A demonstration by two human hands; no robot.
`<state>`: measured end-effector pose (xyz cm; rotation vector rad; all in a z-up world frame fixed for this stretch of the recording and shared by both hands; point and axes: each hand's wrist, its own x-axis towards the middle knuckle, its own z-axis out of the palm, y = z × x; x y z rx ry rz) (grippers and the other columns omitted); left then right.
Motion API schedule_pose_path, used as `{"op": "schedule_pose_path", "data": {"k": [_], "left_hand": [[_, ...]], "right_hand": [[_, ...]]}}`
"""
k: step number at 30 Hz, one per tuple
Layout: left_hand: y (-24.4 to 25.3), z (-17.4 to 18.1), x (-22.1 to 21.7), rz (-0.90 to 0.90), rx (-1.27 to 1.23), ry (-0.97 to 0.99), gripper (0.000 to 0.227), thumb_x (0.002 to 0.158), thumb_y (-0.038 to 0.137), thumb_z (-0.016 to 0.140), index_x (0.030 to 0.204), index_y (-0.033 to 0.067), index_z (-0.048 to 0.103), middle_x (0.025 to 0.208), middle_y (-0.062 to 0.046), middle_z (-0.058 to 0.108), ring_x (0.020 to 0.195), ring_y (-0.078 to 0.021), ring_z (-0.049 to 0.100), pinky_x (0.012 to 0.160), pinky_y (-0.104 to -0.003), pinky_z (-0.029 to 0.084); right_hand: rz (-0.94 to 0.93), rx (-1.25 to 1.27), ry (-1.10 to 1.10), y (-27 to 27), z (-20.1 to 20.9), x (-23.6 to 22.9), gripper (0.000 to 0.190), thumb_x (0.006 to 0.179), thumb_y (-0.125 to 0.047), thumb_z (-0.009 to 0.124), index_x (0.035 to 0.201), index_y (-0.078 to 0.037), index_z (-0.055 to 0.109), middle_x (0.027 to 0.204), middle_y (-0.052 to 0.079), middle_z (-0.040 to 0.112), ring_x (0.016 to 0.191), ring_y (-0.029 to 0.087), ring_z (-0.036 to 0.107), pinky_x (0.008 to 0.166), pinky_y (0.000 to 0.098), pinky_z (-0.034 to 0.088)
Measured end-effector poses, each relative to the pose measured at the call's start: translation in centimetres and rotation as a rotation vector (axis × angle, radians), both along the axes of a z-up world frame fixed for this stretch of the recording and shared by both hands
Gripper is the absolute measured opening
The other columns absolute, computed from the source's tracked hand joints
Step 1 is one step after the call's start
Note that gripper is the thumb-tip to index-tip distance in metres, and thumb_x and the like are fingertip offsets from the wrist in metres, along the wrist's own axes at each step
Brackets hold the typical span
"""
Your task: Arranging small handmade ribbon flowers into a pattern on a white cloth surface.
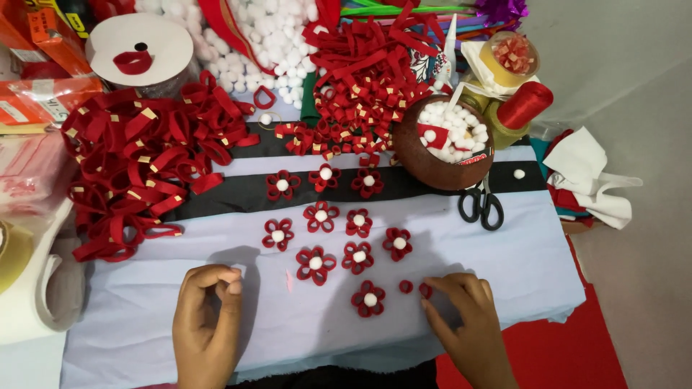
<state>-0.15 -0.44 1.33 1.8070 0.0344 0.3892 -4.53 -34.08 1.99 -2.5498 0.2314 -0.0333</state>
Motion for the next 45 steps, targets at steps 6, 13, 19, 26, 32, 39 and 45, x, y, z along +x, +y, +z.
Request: {"op": "schedule_pose_path", "data": {"k": [6,13,19,26,32,39,45], "left_hand": [[-0.1,0.5,0.0,0.002,0.007,0.027,0.010,0.101,0.013,0.057,0.107,0.0070,0.064,0.105,-0.004,0.063,0.086,-0.0142,0.054,0.090,-0.027,0.045],[0.0,0.2,0.0,-0.002,-0.001,0.013,0.011,0.101,0.013,0.057,0.107,0.0072,0.064,0.104,-0.004,0.063,0.086,-0.0142,0.054,0.090,-0.028,0.046],[0.1,-0.2,0.0,-0.004,0.012,-0.003,0.010,0.101,0.011,0.056,0.107,0.0082,0.063,0.106,-0.003,0.064,0.083,-0.0139,0.053,0.089,-0.027,0.046],[0.0,0.1,0.0,-0.008,-0.006,-0.008,0.010,0.102,0.010,0.056,0.106,0.0071,0.064,0.105,-0.004,0.063,0.085,-0.0140,0.054,0.090,-0.027,0.046],[-0.1,0.1,-0.1,0.000,-0.009,-0.003,0.009,0.101,0.010,0.056,0.106,0.0076,0.064,0.106,-0.004,0.063,0.085,-0.0140,0.054,0.091,-0.027,0.045],[0.0,-0.1,0.0,-0.003,0.002,-0.015,0.008,0.101,0.009,0.057,0.106,0.0073,0.064,0.106,-0.004,0.064,0.084,-0.0139,0.054,0.088,-0.027,0.045],[-0.1,0.2,0.0,-0.002,-0.006,-0.007,0.009,0.101,0.010,0.056,0.106,0.0066,0.064,0.104,-0.004,0.062,0.083,-0.0140,0.053,0.090,-0.028,0.045]], "right_hand": [[-0.103,0.039,-0.093,1.5,-0.2,-0.2,0.025,0.083,-0.034,0.076,0.104,-0.021,0.079,0.102,-0.003,0.071,0.100,0.020,0.060,0.082,0.0357,0.052],[-0.080,-0.039,-0.243,2.5,-1.1,-0.3,0.024,0.082,-0.033,0.079,0.099,-0.017,0.075,0.099,-0.002,0.068,0.096,0.017,0.064,0.098,0.0414,0.042],[-0.080,-0.080,-0.295,2.7,-1.5,-0.4,0.026,0.081,-0.034,0.081,0.099,-0.017,0.073,0.101,-0.001,0.067,0.095,0.019,0.063,0.095,0.0426,0.043],[-0.060,-0.033,-0.192,1.7,-1.5,-0.5,0.035,0.079,-0.035,0.081,0.111,-0.021,0.075,0.106,-0.003,0.068,0.099,0.018,0.063,0.098,0.0426,0.043],[-0.058,0.048,-0.108,1.6,-0.7,-0.6,0.036,0.084,-0.029,0.075,0.120,-0.024,0.077,0.106,-0.003,0.066,0.101,0.020,0.058,0.086,0.0361,0.050],[-0.032,0.032,-0.196,1.8,-0.9,-0.3,0.026,0.085,-0.028,0.074,0.110,-0.020,0.079,0.100,-0.004,0.068,0.095,0.017,0.064,0.093,0.0376,0.043],[-0.044,0.049,-0.189,1.8,-1.1,-0.4,0.027,0.086,-0.030,0.074,0.111,-0.021,0.079,0.099,-0.003,0.065,0.096,0.017,0.061,0.092,0.0372,0.044]]}}
